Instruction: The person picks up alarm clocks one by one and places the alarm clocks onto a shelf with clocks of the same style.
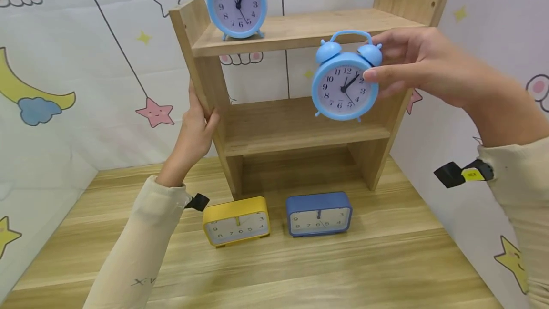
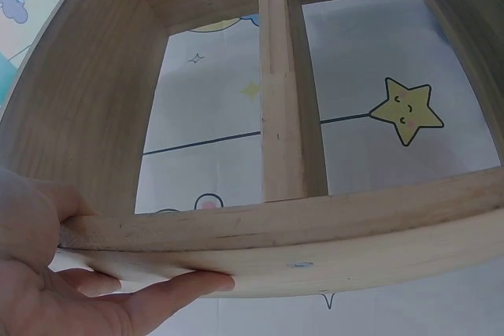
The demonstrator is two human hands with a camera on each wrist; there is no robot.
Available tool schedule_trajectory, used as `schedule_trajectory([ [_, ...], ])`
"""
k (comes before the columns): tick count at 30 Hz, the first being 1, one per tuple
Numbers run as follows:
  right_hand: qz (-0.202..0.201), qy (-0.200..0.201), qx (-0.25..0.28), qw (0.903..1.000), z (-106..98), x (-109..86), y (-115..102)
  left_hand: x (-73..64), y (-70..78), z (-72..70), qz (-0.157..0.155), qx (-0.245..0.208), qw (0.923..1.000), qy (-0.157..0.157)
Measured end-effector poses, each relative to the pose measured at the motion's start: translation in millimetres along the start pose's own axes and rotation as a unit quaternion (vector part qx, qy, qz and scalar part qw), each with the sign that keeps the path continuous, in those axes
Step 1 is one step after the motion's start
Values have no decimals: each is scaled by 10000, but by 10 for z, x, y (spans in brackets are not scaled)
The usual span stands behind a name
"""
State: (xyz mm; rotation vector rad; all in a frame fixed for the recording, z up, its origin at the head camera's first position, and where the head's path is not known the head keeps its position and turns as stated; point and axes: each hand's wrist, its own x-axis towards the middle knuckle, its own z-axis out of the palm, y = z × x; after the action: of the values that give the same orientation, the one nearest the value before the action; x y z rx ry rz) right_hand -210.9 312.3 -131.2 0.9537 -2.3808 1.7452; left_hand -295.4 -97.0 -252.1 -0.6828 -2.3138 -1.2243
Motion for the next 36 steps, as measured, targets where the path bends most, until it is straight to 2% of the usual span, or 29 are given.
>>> schedule_trajectory([
  [3, -43, 31, 201, 9998, -59, 19, -16, -2, 9, -2, 16, 9, 10000, -2],
  [10, 90, 436, 343, 9984, -222, 67, -88, 16, 16, -19, 48, 79, 9999, 71],
  [13, 136, 585, 211, 9980, -271, 93, -121, 22, 9, -26, 66, 91, 9999, 65],
  [17, 220, 732, -244, 9968, -306, 137, -150, 19, 3, -31, 59, 89, 9999, 36],
  [20, 239, 757, -447, 9958, -330, 176, -161, 10, 3, -29, 12, 58, 10000, 5],
  [26, 324, 752, -403, 9958, -423, 261, -178, -5, 3, -10, -42, 21, 10000, -19],
  [30, 392, 792, -568, 9945, -478, 342, -220, -10, 9, -6, -12, 46, 10000, 34],
  [36, 158, 605, -142, 9979, -555, 481, -306, 3, 3, -14, 8, 71, 9999, 88],
])
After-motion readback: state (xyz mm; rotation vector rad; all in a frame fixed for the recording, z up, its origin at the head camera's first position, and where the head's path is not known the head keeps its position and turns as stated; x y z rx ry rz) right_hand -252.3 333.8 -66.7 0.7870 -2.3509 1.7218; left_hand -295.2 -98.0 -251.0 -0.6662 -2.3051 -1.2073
